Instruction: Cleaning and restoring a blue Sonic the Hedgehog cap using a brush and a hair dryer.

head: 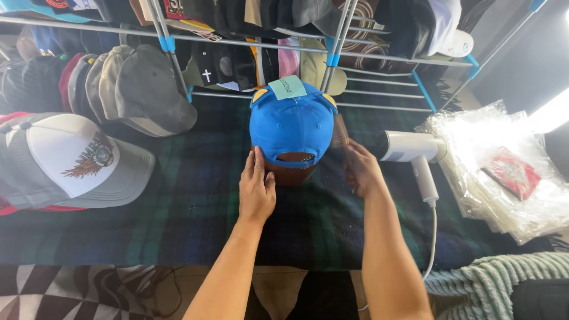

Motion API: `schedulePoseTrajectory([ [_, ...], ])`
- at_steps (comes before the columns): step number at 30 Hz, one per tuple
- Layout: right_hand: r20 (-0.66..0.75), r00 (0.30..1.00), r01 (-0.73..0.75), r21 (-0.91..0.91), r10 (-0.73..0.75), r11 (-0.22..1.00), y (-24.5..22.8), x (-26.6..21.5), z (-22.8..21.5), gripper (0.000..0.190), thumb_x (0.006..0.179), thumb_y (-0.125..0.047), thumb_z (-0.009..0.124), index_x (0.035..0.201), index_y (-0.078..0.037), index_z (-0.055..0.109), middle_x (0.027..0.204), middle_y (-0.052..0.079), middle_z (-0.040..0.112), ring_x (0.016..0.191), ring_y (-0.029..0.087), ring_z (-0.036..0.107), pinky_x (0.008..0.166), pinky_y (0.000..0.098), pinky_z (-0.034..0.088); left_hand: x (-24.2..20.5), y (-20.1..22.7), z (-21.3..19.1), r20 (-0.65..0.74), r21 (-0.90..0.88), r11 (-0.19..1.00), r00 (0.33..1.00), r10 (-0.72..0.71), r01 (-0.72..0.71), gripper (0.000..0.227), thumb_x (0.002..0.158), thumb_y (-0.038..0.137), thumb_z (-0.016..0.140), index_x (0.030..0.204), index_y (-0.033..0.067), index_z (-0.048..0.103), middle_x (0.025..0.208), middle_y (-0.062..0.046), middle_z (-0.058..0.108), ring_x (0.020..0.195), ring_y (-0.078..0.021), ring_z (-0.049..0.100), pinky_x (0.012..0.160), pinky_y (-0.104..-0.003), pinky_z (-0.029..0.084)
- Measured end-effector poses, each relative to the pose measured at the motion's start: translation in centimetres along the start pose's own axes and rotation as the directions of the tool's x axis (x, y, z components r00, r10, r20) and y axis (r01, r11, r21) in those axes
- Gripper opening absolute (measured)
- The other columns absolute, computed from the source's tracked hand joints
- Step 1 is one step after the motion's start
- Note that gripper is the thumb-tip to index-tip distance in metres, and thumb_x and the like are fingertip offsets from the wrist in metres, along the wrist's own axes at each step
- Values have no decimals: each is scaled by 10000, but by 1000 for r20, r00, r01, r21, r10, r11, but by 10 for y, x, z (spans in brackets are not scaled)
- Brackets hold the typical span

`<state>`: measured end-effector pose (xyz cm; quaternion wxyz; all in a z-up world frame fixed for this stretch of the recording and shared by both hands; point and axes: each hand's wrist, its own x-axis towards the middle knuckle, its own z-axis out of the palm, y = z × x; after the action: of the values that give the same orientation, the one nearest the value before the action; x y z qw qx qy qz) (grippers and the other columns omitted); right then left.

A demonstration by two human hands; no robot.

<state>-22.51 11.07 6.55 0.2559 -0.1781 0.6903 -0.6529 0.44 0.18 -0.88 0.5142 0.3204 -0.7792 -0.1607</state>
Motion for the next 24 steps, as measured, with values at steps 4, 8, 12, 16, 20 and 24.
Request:
schedulePoseTrajectory([
  [4, -35, 983, 185, 197, -182, 963, -42, -50, 13, 387, 1015, -280, 613, 1392, -192, 629, 560, 184, 518, 313, 210, 441, 266, 295, 300, 0, -9, 3, 12, 13, 1000, 1000, -9, 9, 682, 966, 140, 587, 1607, 112, 354, 1471, -285, 497, 1188, -478, 608, 862, -543, 576],
  [8, 49, 999, -15, 72, 11, 997, -41, -16, 16, 427, 1003, -345, 600, 1414, -227, 616, 594, 129, 535, 353, 149, 442, 273, 268, 317, -2, -4, 9, -88, 28, 997, 994, 67, -65, 689, 933, 151, 614, 1587, 109, 405, 1454, -274, 530, 1117, -480, 635, 839, -535, 570],
  [12, -27, 977, 199, -233, -211, 952, -62, -52, 1, 374, 983, -192, 566, 1329, -152, 700, 1260, 168, 706, 1049, 294, 685, 861, 456, 563, -4, -4, 6, -35, -23, 1000, 999, 7, -8, 686, 953, 159, 579, 1606, 133, 371, 1471, -281, 508, 1149, -493, 620, 860, -556, 559],
  [16, -90, 941, 305, -188, -326, 934, -95, -101, 18, 403, 1027, -274, 563, 1422, -212, 613, 662, 124, 581, 500, 167, 529, 377, 246, 405, 0, -6, 4, -58, 14, 999, 998, 38, -37, 685, 949, 168, 580, 1604, 135, 381, 1458, -258, 525, 1148, -451, 630, 887, -503, 568],
  [20, 364, 595, 752, -566, -717, 337, -106, -89, 21, 305, 1004, -197, 607, 1257, -91, 739, 1145, 148, 751, 1020, 402, 697, 824, 523, 572, -2, -1, 1, -73, 24, 996, 993, 88, -86, 658, 940, 144, 581, 1574, 80, 422, 1412, -276, 554, 1156, -442, 631, 927, -483, 549],
  [24, 147, 921, 254, -928, -360, 272, -133, -61, -24, 395, 1043, -513, 447, 1407, -484, 598, 1211, -25, 732, 1134, 313, 676, 987, 493, 535, -2, -1, -2, -96, 9, 995, 990, 103, -103, 643, 936, 106, 588, 1561, 71, 441, 1384, -272, 567, 1173, -422, 628, 948, -465, 539],
])
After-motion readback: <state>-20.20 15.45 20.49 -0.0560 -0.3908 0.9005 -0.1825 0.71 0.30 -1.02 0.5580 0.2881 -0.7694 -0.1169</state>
